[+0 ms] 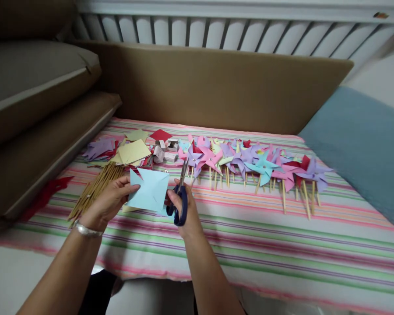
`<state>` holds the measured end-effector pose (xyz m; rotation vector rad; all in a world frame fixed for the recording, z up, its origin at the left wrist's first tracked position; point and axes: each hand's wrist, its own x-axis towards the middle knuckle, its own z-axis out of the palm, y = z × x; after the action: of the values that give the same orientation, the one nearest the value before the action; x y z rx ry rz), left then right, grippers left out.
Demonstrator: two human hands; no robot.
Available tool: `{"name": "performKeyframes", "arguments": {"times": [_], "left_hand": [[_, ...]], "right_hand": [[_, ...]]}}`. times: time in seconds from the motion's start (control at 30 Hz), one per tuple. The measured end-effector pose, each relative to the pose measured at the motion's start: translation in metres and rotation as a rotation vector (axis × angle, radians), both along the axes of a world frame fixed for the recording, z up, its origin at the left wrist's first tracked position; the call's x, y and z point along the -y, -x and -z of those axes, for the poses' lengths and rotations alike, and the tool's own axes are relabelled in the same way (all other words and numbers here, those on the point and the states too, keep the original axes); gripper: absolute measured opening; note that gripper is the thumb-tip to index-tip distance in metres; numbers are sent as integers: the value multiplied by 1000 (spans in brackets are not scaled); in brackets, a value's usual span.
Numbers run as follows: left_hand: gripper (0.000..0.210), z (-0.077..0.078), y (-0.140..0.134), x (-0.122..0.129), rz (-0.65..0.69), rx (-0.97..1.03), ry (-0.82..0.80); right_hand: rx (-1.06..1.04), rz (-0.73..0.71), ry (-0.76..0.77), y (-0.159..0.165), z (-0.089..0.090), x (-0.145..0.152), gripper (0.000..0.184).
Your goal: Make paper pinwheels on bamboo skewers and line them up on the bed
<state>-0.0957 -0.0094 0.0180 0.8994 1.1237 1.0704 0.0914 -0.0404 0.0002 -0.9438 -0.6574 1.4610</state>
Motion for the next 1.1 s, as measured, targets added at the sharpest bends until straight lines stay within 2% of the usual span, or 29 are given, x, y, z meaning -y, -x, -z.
{"name": "performKeyframes", "arguments": {"times": [0.17, 0.33, 0.5, 0.7, 0.9, 1.03, 1.1], "left_hand": [[32, 1, 7, -8, 40, -7, 12], [34, -1, 12, -10, 63, 90, 62], [43, -2, 17, -10, 64, 131, 82], [35, -2, 17, -7, 41, 141, 73], [33, 5, 3, -7, 3, 73, 157], [25, 19, -24, -5, 54, 10, 192], [21, 26, -41, -5, 67, -11, 199]], "right_hand": [[87, 38, -35, 17, 5, -7, 47], [86, 79, -48, 30, 11, -15, 44], [106, 43, -72, 36, 14, -17, 40], [139, 72, -82, 39, 17, -13, 41], [204, 150, -52, 14, 7, -17, 47], [202, 312, -35, -17, 1, -19, 45], [197, 349, -25, -27, 2, -18, 42]]}}
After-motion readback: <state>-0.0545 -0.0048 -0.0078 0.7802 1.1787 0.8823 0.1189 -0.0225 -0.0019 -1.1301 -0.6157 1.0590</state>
